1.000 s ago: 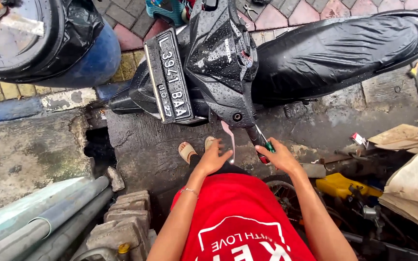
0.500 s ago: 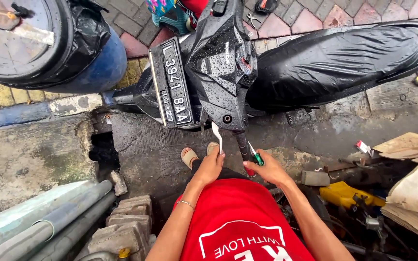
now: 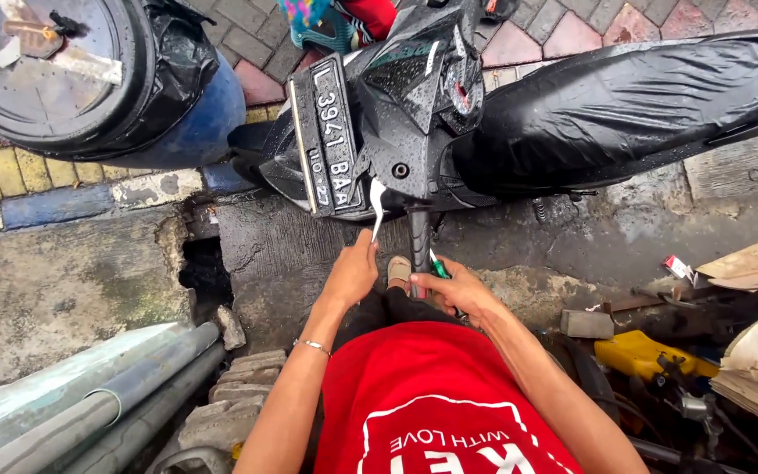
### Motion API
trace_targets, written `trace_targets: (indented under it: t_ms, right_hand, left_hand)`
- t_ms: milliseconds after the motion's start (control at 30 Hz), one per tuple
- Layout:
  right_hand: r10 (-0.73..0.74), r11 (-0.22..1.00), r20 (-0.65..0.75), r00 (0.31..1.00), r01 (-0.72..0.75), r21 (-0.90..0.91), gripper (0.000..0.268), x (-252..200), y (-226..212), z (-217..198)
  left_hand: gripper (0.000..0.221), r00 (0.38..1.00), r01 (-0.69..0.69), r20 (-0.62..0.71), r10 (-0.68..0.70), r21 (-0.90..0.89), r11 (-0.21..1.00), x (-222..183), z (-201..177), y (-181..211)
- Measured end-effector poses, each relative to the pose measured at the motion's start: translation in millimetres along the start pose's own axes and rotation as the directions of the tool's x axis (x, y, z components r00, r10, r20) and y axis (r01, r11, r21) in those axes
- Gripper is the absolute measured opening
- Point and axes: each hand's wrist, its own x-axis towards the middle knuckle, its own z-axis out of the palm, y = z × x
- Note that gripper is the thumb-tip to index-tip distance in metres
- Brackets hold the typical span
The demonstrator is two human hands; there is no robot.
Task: Using a screwdriver to disassemble and work on the front assembly and fairing of a motorcycle.
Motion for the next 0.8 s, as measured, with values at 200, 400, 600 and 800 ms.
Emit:
trace_targets:
  t_ms: [200,400,600,800]
  right_hand:
    - [0.036,0.996,-0.002,0.999,-0.036,0.081,0.077,-11,-26,22]
    - [0.015,0.979,0.021,1.0,-0.019,0.202,0.075,-21,-49,39]
    - [-0.008,0.962,0.065,0.998,-0.01,0.273,0.069,-7,-60,57]
    - [-0.036,0.93,0.099,0.994,-0.002,0.369,0.065,-4,-71,68]
  left_hand:
    - [0.026,1.0,-0.02,-0.008,0.02,0.041,0.999,9,-19,-3]
    - [0.028,0.998,-0.042,-0.041,0.048,0.142,0.989,17,-38,7]
    - [0.029,0.997,0.045,-0.067,-0.029,0.258,0.965,23,-68,24]
    - [0.033,0.995,0.052,-0.104,-0.011,0.403,0.914,53,-72,2]
